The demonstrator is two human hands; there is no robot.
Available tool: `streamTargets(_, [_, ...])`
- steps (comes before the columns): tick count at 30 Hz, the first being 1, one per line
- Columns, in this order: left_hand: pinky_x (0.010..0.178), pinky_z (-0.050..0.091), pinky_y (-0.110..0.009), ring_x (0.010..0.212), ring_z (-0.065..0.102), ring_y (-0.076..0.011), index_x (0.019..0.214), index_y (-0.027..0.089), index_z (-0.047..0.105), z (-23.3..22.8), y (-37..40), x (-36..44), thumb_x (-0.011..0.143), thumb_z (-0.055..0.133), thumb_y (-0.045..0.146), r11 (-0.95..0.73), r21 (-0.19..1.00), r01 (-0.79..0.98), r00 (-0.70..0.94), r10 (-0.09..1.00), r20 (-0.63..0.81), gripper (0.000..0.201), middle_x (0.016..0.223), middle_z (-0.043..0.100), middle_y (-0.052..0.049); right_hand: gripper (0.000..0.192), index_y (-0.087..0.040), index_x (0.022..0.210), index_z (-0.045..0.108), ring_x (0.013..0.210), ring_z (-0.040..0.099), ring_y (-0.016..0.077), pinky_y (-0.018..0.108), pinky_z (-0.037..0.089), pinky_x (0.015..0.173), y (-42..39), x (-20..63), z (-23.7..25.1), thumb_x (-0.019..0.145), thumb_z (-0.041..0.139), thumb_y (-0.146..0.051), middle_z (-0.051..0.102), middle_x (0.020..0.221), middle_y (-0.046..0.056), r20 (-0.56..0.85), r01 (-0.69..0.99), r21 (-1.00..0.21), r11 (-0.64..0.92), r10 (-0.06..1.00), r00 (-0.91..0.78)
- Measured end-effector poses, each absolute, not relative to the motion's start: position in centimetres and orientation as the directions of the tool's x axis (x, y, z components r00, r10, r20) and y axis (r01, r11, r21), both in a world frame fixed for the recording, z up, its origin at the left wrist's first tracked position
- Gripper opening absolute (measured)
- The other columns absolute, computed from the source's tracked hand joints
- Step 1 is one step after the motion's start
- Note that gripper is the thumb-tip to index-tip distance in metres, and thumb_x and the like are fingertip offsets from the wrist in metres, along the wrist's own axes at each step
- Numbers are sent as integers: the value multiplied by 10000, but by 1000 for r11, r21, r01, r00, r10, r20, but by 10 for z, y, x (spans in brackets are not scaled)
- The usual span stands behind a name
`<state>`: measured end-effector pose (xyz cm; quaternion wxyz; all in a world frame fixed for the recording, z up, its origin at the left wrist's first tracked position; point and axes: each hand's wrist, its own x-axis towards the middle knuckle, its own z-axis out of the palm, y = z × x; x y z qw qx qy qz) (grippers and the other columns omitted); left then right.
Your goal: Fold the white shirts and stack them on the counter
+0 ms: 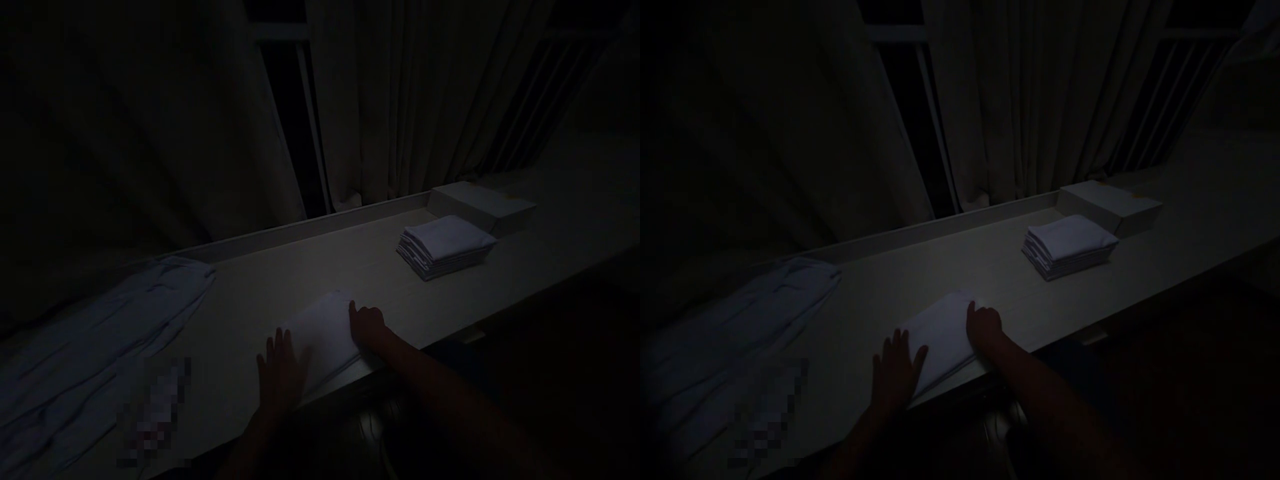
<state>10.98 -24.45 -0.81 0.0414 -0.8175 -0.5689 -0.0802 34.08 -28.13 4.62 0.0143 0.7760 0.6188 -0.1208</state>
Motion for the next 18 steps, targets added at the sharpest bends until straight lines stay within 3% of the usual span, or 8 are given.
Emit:
streamTargets(4, [1140,197,-507,1425,221,-347,1446,39,324,-19,-252,90,923,245,582,-351,47,935,335,920,201,758,1549,231,-207,492,-27,1342,495,1140,555,377,596,383,924,-261,322,49,895,323,-141,575,1213,306,-115,966,-76,-248,964,238])
streamTargets(8, [1143,209,-472,1425,229,-331,1416,-16,345,-15,-255,97,922,267,567,-361,51,931,340,909,239,768,1522,258,-262,568,-54,1458,337,1410,243,307,498,182,1125,-244,305,35,980,220,-336,326,1501,203,47,982,-149,-121,991,129])
streamTargets(12, [1145,179,-506,1427,212,-353,1413,-16,350,-14,-257,99,908,310,572,-334,74,940,305,915,264,777,1505,296,-265,747,-38,1493,241,1449,106,298,466,71,1160,-241,296,6,964,155,-559,205,1551,183,179,968,-239,-74,977,119])
streamTargets(15, [1139,174,-524,1422,215,-370,1408,-4,364,-14,-258,98,885,351,598,-308,125,943,270,930,251,798,1494,314,-270,756,-157,1516,224,1453,68,301,487,35,1153,-243,296,-3,936,180,-639,169,1568,148,212,965,-253,-67,970,122])
streamTargets(18, [1122,244,-478,1375,331,-341,1375,28,420,-4,-248,96,880,357,603,-242,267,933,188,959,212,761,1454,401,-242,704,-282,1499,276,1453,63,305,507,28,1145,-245,296,1,918,210,-674,152,1580,100,213,963,-263,-49,971,108])
